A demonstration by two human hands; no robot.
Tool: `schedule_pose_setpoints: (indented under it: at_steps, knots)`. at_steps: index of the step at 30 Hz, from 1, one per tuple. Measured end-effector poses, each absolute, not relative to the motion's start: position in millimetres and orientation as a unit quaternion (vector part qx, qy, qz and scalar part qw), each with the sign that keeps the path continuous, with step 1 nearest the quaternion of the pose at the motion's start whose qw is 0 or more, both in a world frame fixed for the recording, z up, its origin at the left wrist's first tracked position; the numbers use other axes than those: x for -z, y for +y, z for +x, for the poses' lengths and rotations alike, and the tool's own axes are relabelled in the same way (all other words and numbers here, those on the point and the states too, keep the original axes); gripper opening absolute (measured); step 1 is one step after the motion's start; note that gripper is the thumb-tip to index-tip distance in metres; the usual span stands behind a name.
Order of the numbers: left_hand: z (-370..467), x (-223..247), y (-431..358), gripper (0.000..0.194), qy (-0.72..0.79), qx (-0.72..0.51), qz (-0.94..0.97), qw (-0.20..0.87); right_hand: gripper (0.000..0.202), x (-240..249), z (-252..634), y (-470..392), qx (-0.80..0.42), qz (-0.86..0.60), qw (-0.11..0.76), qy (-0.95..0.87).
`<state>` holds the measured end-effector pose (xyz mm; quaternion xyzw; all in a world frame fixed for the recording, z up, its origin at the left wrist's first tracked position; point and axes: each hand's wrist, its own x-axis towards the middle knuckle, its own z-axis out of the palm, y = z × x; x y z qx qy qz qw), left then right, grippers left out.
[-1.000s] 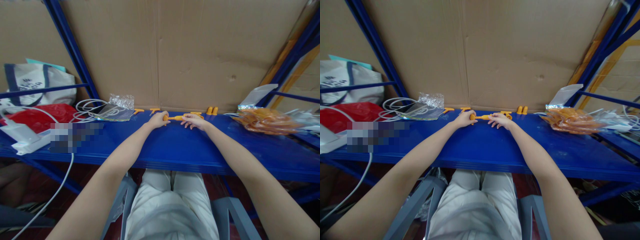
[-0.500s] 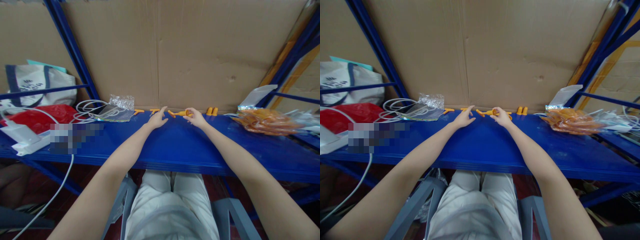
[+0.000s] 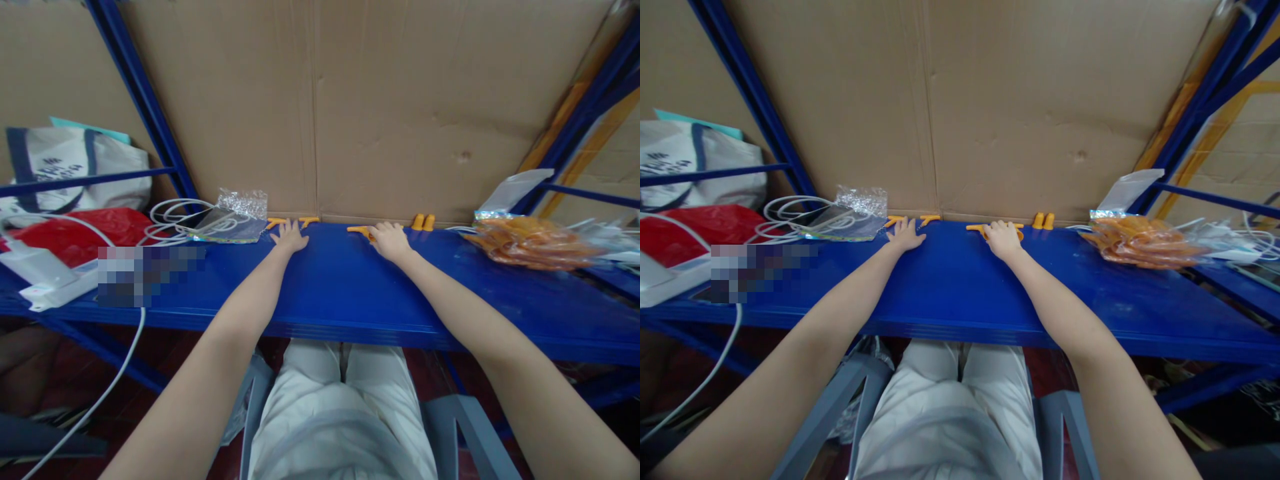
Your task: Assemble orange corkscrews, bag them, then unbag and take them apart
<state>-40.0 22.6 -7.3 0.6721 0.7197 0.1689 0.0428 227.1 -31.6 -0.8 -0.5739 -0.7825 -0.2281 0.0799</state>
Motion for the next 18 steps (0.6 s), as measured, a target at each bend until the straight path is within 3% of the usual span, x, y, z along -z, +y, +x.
schedule_pose_setpoints:
  at_steps: [18]
  knots:
    - [-38,9,30,0.054,0.681,-0.072,0.728,0.035,0.055,10,234,-21,0.111,-0.597,0.045,-0.793]
